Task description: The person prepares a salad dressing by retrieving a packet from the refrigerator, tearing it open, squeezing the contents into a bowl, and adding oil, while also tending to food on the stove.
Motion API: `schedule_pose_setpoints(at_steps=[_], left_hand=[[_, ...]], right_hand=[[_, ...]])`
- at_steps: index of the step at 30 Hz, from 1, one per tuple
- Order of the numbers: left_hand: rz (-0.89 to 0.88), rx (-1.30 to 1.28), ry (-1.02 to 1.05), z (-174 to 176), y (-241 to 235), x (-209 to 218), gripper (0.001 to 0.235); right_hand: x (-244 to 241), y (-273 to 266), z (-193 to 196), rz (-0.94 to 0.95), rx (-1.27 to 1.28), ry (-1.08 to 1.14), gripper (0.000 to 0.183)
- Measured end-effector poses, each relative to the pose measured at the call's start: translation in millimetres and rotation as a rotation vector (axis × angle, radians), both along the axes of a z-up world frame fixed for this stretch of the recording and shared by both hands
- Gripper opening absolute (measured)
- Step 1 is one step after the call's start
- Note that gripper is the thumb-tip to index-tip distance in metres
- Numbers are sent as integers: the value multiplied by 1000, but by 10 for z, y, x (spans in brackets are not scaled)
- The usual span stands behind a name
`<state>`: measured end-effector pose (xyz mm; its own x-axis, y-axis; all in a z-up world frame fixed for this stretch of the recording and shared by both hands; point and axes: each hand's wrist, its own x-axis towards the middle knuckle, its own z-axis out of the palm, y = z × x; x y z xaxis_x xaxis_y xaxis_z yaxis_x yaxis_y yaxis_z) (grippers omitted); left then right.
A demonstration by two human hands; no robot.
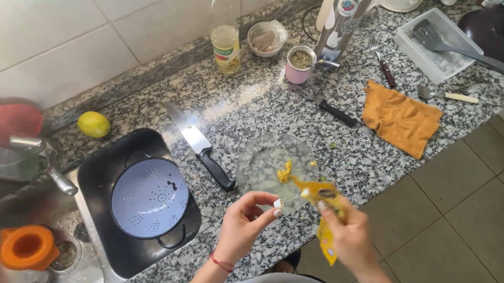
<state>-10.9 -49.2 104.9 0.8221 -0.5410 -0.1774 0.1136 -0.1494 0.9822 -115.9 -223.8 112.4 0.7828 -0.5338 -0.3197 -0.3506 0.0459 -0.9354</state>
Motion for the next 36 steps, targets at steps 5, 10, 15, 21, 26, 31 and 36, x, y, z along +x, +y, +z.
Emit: schedule_pose_setpoints(at_steps=[5, 10, 15, 21, 26, 31, 36], left_hand=[[41, -172, 159, 24, -112, -32, 19], [71, -200, 287, 78, -153, -51, 21], [109, -295, 436, -259, -106, -72, 22], [97, 161, -643, -24, 5, -68, 11], [3, 338, -1229, -80, 88, 11, 11], [-139, 45, 46, 137, 38, 42, 62], [85, -145, 461, -164, -56, 263, 20]], right_hand=[[76, 244, 296, 163, -487, -184, 31], [78, 277, 295, 234, -600, -237, 32], [33, 308, 61, 317, -852, -285, 44], [157, 374, 161, 181, -8, 235, 32], [301, 419, 289, -47, 618, 197, 31], [387, 288, -13, -177, 832, 42, 33], [492, 118, 274, -42, 452, 190, 58]])
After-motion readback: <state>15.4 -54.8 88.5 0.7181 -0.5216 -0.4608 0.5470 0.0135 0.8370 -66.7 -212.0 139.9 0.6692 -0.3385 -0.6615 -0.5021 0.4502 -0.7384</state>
